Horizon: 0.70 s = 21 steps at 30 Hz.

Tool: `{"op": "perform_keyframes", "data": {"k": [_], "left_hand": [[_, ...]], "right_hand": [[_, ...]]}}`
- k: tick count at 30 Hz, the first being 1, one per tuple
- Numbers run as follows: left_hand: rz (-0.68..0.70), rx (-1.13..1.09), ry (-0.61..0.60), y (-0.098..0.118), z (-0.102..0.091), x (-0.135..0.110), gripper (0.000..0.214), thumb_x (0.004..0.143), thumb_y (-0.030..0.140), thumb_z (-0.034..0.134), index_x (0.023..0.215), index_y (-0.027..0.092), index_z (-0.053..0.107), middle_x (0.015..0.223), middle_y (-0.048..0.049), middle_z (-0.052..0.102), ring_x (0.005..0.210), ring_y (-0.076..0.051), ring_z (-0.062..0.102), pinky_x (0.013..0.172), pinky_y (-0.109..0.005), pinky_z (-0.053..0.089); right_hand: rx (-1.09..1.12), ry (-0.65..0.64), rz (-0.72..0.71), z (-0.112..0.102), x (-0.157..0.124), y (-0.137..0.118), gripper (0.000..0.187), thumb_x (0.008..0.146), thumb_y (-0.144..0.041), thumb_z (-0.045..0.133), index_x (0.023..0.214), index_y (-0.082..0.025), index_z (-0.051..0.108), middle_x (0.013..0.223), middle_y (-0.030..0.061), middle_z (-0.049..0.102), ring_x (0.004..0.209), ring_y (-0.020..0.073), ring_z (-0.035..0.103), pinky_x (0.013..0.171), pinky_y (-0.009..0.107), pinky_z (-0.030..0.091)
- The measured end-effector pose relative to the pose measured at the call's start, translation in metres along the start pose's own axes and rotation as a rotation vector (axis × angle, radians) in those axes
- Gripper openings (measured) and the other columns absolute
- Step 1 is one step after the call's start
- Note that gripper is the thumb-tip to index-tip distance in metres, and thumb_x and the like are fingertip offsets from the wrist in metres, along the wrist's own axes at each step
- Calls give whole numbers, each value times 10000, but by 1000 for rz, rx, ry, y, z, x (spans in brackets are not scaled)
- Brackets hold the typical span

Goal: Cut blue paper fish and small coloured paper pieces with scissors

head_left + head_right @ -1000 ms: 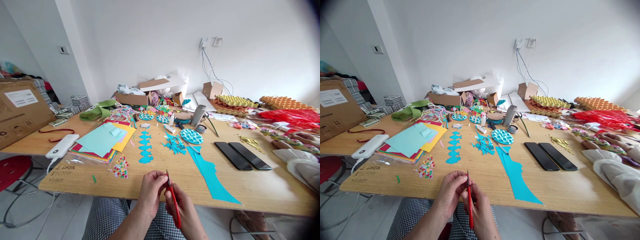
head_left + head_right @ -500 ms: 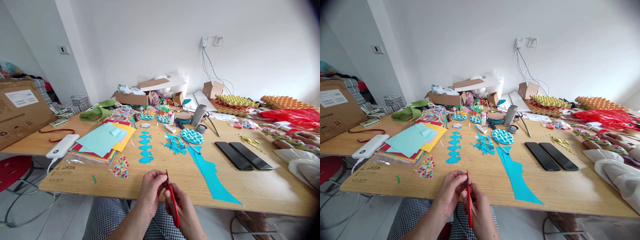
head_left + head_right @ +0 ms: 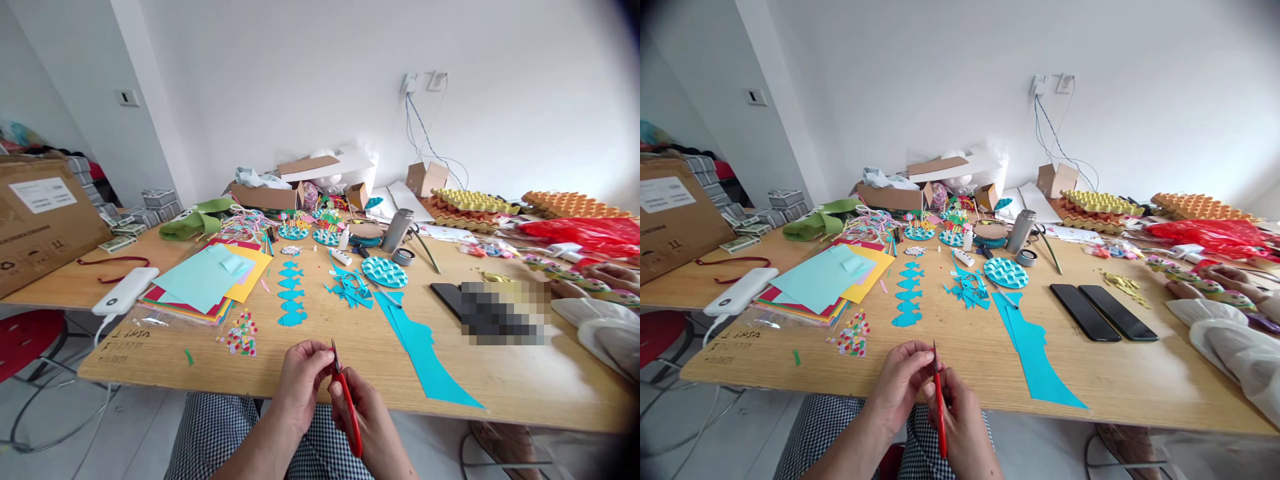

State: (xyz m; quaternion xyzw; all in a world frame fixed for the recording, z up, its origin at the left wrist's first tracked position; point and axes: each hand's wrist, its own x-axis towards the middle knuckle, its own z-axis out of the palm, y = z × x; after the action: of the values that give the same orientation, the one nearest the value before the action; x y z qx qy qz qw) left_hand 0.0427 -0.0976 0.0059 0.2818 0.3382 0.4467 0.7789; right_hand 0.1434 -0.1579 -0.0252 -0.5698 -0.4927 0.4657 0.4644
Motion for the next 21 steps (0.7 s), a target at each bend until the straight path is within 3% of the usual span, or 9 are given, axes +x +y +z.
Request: {"op": "perform_keyframes", "data": {"k": [7, 21], "left_hand": [[-2, -11, 3, 1, -1, 0, 125, 583, 214, 722, 612, 132, 631, 619, -46, 658, 584, -134, 580, 598, -240, 443], [-1, 31, 15, -1, -1, 1, 140, 585, 230, 721, 605, 132, 623, 595, -40, 650, 569, -130, 559, 597, -243, 436]], "right_hand": [[73, 36, 23, 6, -3, -2, 451, 839, -652, 506, 730, -217, 472, 565, -51, 436, 474, 99, 375, 437, 210, 304], [26, 51, 38, 7, -1, 1, 407, 816, -609, 578, 723, -225, 479, 567, -49, 434, 486, 111, 390, 441, 217, 340]]}}
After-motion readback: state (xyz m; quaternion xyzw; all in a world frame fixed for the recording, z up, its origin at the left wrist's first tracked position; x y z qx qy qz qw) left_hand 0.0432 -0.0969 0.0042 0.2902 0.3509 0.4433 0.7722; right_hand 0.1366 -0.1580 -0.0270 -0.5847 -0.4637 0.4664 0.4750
